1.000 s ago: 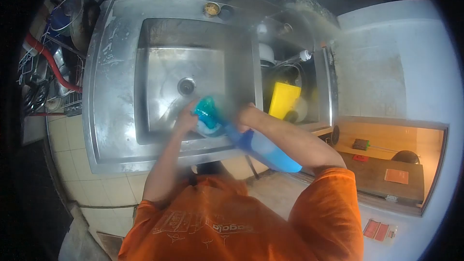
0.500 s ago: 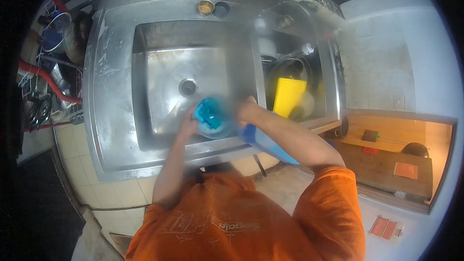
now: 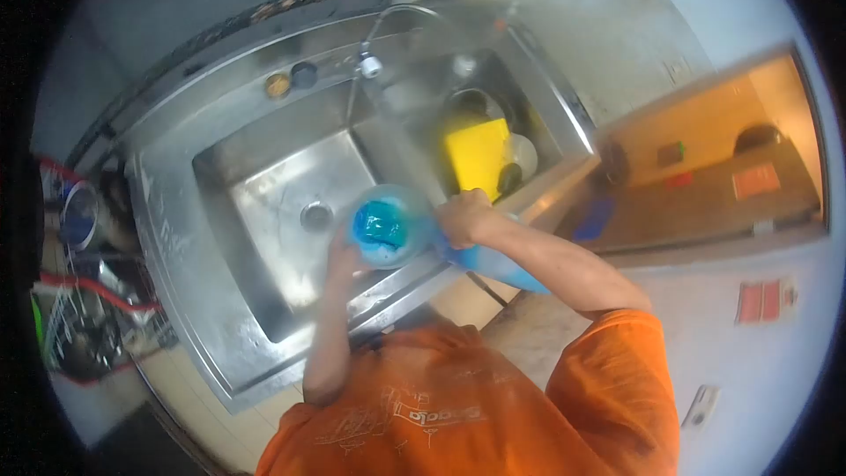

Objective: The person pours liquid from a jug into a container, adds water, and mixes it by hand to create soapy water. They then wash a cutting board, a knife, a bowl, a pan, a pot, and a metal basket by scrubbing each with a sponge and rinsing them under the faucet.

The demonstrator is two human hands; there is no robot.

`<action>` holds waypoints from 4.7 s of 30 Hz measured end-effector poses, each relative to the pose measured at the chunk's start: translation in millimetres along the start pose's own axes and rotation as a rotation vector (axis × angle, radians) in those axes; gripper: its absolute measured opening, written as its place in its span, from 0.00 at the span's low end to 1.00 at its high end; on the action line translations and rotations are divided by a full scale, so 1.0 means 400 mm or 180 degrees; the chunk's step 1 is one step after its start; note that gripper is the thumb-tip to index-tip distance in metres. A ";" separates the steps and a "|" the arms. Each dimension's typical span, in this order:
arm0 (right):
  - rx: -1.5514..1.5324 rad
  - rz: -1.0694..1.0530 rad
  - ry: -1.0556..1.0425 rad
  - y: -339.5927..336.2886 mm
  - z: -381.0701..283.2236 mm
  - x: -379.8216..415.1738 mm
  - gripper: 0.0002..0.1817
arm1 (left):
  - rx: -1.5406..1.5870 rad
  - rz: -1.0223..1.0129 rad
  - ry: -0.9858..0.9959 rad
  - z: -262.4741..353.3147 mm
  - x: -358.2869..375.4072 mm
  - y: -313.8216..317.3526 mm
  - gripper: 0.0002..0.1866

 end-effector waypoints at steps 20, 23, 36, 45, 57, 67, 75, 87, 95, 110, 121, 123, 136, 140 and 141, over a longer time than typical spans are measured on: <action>-0.3902 0.0898 0.2613 1.020 0.308 0.476 0.20 | -0.0253 0.0613 0.0098 0.059 -0.079 0.335 0.38; -0.4109 0.0976 0.2744 1.166 0.381 0.441 0.22 | -0.0106 0.0656 0.0192 0.042 -0.178 0.363 0.36; -0.4348 -0.0826 0.2335 1.971 0.511 -0.421 0.27 | -0.1451 0.1444 0.0308 0.032 -0.363 0.495 0.26; -0.5016 -0.0138 0.2435 2.252 0.346 -1.084 0.24 | -0.2762 0.2185 0.0786 0.043 -0.375 0.474 0.28; -0.5375 0.1494 0.2225 2.081 0.311 -1.144 0.26 | -0.4085 0.0973 0.1409 0.021 -0.396 0.481 0.27; -0.5600 0.3217 0.1978 1.038 0.920 -0.163 0.11 | -0.1438 0.2168 0.1357 -0.004 -0.423 0.594 0.27; -0.3395 0.4894 -0.0625 0.052 0.776 -0.462 0.34 | -0.2133 0.2171 0.1421 0.064 -0.393 0.531 0.28; -0.3720 0.3879 -0.0958 -0.080 0.346 -0.503 0.15 | -0.1248 0.1693 0.1207 0.152 -0.383 0.402 0.26; -0.1829 0.2368 -0.1362 0.033 0.363 -0.742 0.27 | -0.1179 0.1479 0.1121 0.147 -0.360 0.402 0.27; -0.1696 0.1226 -0.1596 -0.024 0.311 -0.606 0.36 | -0.0699 0.1789 0.1205 0.078 -0.301 0.423 0.27; -0.1422 0.1711 -0.1211 0.069 0.218 -0.740 0.26 | -0.2957 0.2620 0.1718 0.004 -0.333 0.407 0.25; -0.2323 0.1922 -0.1418 0.076 0.262 -0.733 0.24 | -0.3306 0.2638 0.1858 0.077 -0.271 0.452 0.26; -0.2163 0.1447 -0.1965 0.068 0.332 -0.667 0.25 | -0.4968 -0.0267 0.0092 0.110 -0.520 0.454 0.31; -0.1209 0.1541 -0.0830 0.082 0.329 -0.665 0.24 | -0.5174 -0.0129 -0.0240 0.101 -0.530 0.477 0.22; -0.1226 0.1521 -0.0824 0.099 0.323 -0.674 0.24 | -0.5078 0.0075 -0.0264 0.096 -0.530 0.485 0.18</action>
Point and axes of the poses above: each hand's wrist, its own x-axis away from the middle knuckle, its own y-axis out of the palm, z = x × y, the point moved 1 cm from there along -x, towards the middle knuckle, and after that the axes turned 11 degrees about x, right-handed, at the moved point
